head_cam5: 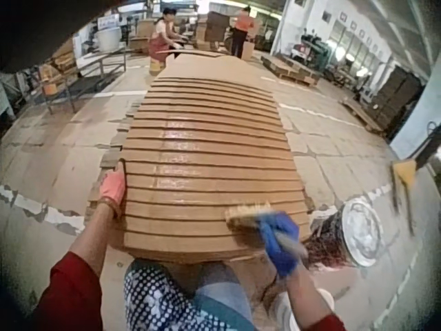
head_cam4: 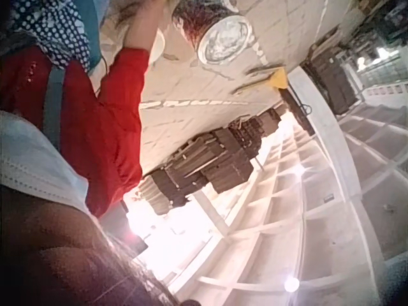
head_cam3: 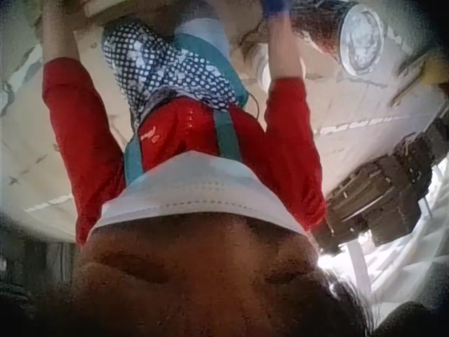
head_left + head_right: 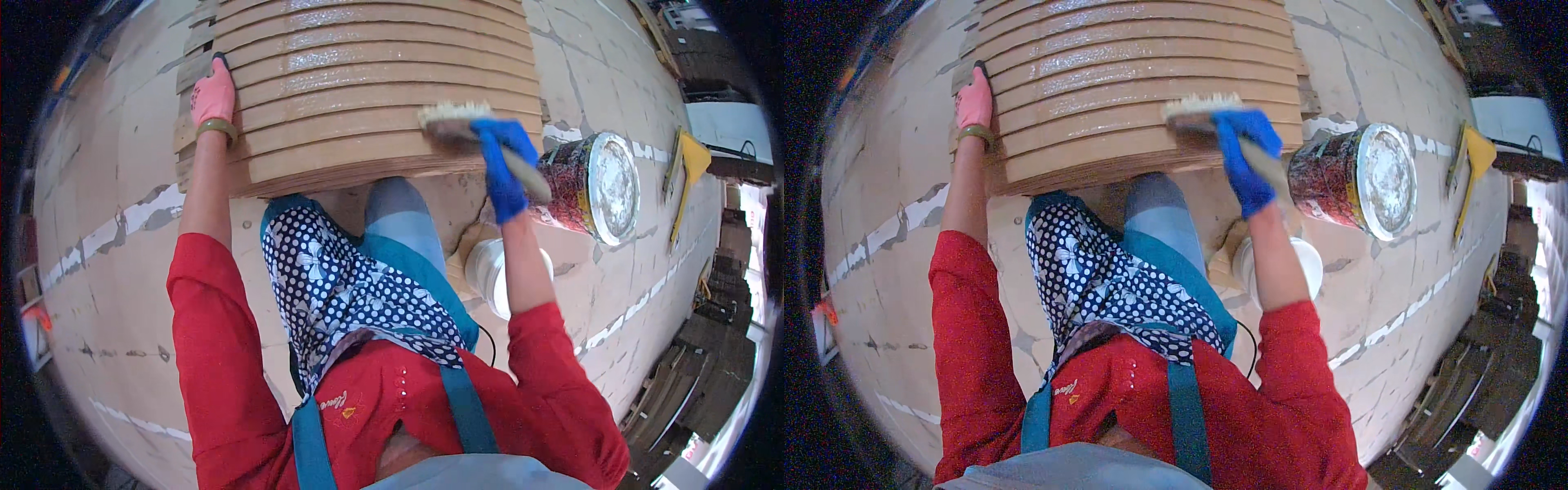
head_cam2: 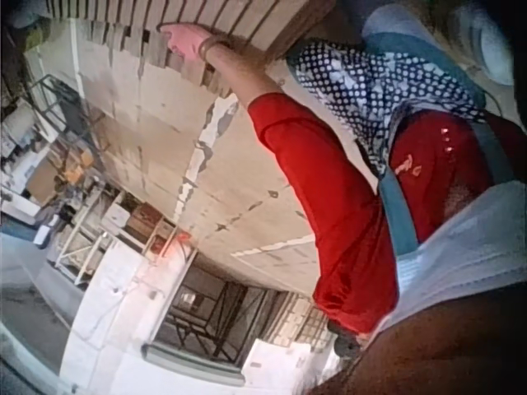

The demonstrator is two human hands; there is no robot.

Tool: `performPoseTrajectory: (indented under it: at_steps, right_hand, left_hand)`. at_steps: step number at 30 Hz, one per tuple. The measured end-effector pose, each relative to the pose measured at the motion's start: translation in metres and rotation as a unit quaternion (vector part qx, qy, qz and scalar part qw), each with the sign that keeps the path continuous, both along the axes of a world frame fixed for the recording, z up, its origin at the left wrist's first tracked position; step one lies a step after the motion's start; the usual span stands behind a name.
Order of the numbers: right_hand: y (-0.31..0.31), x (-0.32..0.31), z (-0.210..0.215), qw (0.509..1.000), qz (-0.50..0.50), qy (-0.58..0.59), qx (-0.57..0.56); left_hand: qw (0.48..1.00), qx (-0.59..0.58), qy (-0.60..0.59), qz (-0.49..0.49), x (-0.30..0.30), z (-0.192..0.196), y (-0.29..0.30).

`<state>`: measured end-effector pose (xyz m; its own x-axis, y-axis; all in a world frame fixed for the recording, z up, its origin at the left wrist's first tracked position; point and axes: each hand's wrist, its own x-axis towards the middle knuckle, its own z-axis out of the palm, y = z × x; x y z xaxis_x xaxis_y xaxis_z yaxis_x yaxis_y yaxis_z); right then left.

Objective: Applying glue to curved wooden or cardboard slats using a brush in a factory setting.

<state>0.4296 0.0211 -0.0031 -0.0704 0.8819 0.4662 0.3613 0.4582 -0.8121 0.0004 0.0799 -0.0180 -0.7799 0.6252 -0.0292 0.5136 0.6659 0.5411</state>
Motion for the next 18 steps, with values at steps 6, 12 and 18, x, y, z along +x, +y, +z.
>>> performPoseTrajectory:
  at_steps: [6, 12, 18]
  right_hand:
    - [-0.041, 0.031, 0.019, 0.992, 0.027, 0.118, -0.046]
    - [0.003, 0.015, 0.046, 0.962, 0.031, 0.263, -0.062]
    - [0.010, 0.033, 0.014, 0.881, -0.023, 0.342, -0.327]
  left_hand:
    - [1.000, 0.005, 0.024, 0.000, -0.005, -0.005, 0.005]
    - [1.000, -0.008, 0.014, -0.005, 0.002, 0.000, 0.007]
    - [0.999, 0.033, 0.024, -0.003, 0.004, 0.001, 0.001]
